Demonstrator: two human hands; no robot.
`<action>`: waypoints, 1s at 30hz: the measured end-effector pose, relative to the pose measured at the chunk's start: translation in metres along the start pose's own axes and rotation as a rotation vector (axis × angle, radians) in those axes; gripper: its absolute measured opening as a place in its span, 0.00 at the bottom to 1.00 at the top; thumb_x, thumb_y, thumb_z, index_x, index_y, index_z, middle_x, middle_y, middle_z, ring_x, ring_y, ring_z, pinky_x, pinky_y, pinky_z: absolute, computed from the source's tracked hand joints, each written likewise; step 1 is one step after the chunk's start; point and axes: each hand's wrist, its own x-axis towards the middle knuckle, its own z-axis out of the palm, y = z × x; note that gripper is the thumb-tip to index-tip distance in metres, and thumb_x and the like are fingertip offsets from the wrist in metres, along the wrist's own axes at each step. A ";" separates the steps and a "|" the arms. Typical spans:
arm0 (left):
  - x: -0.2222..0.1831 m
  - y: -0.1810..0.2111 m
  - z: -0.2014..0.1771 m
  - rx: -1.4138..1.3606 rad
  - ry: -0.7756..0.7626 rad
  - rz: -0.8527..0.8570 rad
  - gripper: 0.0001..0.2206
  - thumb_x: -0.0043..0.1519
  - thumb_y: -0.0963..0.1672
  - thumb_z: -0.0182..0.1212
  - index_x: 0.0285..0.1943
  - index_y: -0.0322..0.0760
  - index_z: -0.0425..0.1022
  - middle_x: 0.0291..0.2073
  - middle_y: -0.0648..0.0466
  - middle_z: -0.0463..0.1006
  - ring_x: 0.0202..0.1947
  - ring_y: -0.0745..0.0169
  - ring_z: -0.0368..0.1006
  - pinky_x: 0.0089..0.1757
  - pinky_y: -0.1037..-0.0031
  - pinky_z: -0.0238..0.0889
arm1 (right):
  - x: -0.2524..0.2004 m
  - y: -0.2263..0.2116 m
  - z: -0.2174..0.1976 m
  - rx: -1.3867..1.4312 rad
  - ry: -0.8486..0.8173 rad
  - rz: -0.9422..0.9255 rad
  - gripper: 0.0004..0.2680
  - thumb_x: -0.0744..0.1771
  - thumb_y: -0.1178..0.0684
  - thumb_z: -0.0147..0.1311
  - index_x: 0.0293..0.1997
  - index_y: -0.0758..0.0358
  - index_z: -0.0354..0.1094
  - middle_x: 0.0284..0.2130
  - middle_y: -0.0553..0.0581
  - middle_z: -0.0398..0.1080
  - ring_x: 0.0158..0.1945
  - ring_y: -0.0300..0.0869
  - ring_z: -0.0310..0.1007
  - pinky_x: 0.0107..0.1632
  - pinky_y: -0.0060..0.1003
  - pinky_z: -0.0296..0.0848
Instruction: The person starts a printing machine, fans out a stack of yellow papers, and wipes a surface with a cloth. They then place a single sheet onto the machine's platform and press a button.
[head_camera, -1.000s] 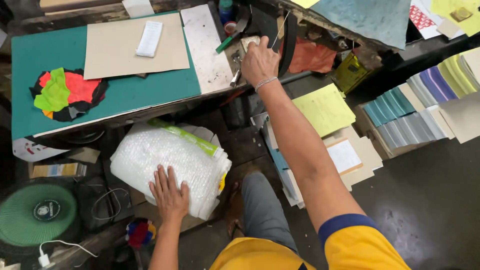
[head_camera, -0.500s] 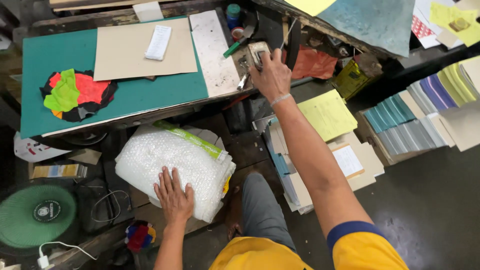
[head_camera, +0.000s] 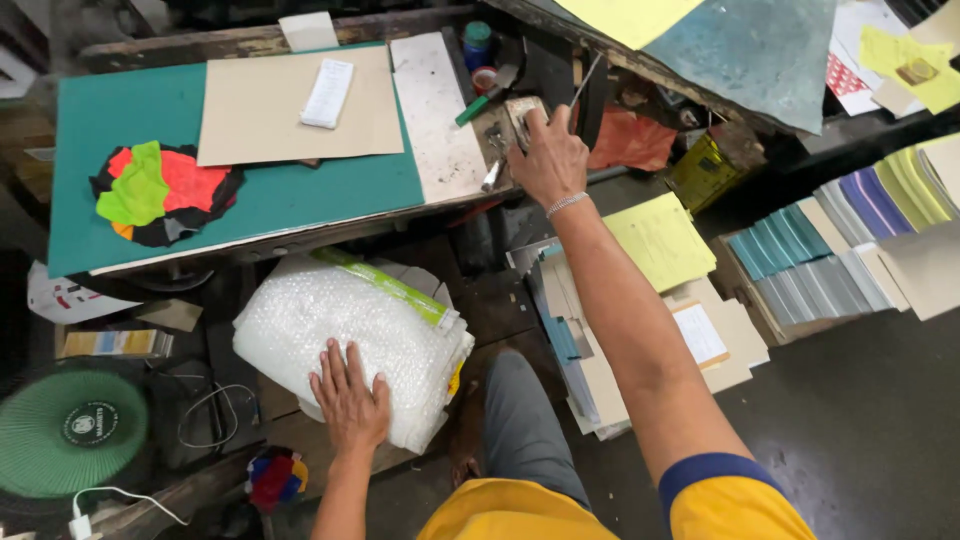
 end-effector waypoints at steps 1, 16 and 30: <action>0.000 0.000 0.000 0.002 0.002 0.009 0.33 0.65 0.50 0.48 0.78 0.31 0.50 0.78 0.38 0.45 0.77 0.36 0.40 0.69 0.44 0.29 | -0.002 0.001 -0.001 0.007 0.004 0.010 0.16 0.62 0.47 0.65 0.50 0.59 0.65 0.42 0.66 0.62 0.32 0.64 0.75 0.35 0.56 0.74; 0.004 -0.001 0.003 0.024 0.032 0.002 0.33 0.63 0.49 0.49 0.78 0.33 0.51 0.77 0.39 0.46 0.77 0.38 0.41 0.69 0.46 0.29 | 0.005 0.003 0.005 0.013 -0.015 0.011 0.12 0.64 0.47 0.62 0.44 0.62 0.69 0.43 0.69 0.63 0.33 0.64 0.74 0.37 0.58 0.73; 0.005 0.004 0.000 0.013 0.029 0.007 0.33 0.63 0.49 0.50 0.78 0.34 0.49 0.78 0.40 0.46 0.77 0.39 0.40 0.70 0.46 0.28 | 0.004 -0.001 0.000 0.013 -0.048 0.029 0.18 0.64 0.48 0.63 0.53 0.63 0.61 0.43 0.67 0.60 0.37 0.63 0.74 0.38 0.56 0.73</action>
